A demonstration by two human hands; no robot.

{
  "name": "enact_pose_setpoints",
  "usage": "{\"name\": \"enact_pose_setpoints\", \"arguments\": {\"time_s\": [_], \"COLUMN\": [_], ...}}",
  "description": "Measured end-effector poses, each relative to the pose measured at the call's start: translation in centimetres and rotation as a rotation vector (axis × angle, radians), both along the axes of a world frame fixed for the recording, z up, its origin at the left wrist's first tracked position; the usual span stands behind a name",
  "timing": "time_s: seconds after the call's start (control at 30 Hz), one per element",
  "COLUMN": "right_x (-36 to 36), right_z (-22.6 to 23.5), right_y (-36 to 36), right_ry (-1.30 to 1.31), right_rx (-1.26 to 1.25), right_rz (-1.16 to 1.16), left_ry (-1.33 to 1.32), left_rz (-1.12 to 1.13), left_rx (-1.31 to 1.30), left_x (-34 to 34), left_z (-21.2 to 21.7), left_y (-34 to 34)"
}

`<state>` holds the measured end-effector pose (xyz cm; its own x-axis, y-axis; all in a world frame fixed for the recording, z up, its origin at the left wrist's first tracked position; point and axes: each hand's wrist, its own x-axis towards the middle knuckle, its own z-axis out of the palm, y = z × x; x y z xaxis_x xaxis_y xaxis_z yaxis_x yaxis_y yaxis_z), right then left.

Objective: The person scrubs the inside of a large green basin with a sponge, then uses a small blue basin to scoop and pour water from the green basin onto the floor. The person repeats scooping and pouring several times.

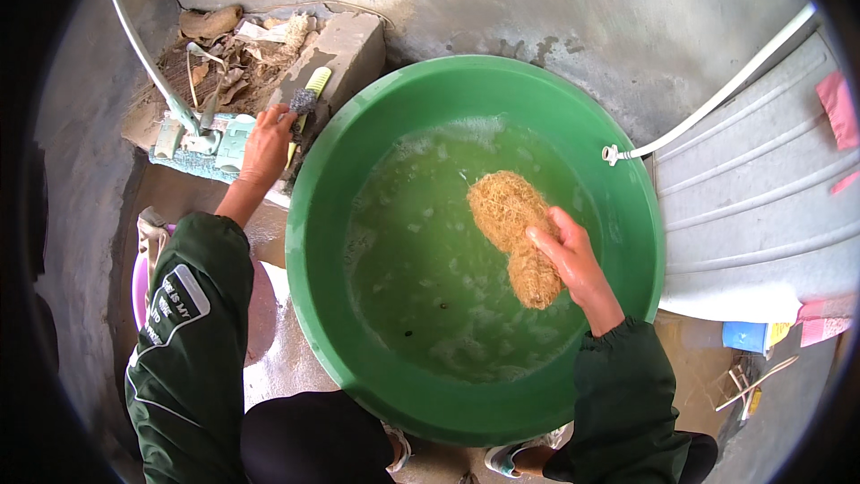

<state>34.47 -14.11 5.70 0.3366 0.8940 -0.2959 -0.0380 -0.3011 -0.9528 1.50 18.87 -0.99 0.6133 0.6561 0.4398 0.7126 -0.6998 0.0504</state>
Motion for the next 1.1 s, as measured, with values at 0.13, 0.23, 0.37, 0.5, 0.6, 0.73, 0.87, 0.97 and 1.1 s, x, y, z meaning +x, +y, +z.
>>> {"name": "enact_pose_setpoints", "arguments": {"time_s": [0.13, 0.23, 0.37, 0.5, 0.6, 0.73, 0.87, 0.97, 1.1], "right_x": [0.1, 0.2, -0.3, -0.9, -0.3, 3.4, 1.1, 0.3, -1.5], "right_z": [-1.5, -1.6, 0.5, 5.4, 8.5, 4.6, -12.3, -13.7, -2.3], "right_y": [-1.8, -2.3, -1.6, 0.3, 1.3, 1.6, 4.5, 3.6, 7.4], "right_ry": [-0.033, -0.039, -0.089, -0.253, -0.352, -0.318, -0.660, -0.212, -0.246], "right_rx": [-0.045, -0.050, -0.060, 0.216, 0.503, 0.622, -0.253, -0.089, 0.204], "right_rz": [-0.034, -0.068, -0.134, -0.230, -0.408, -0.434, -0.232, -0.257, -0.084], "left_ry": [-0.100, -0.201, -0.122, -0.145, -0.225, -0.358, -0.117, -0.059, -0.015], "left_rz": [0.012, 0.004, 0.092, 0.053, -0.008, -0.140, -0.192, -0.194, -0.112], "left_rx": [-0.130, 0.005, -0.083, -0.086, -0.053, -0.050, -0.263, -0.433, -0.461], "left_x": [0.5, 0.8, 0.4, -0.1, -0.2, -0.3, -1.9, -3.3, -3.5], "left_z": [-0.2, -0.1, -0.5, -1.0, -0.3, 0.8, 1.2, 0.4, -0.9], "left_y": [1.7, 3.3, 4.7, 4.9, 3.7, -2.1, -11.1, -14.4, -15.2]}}
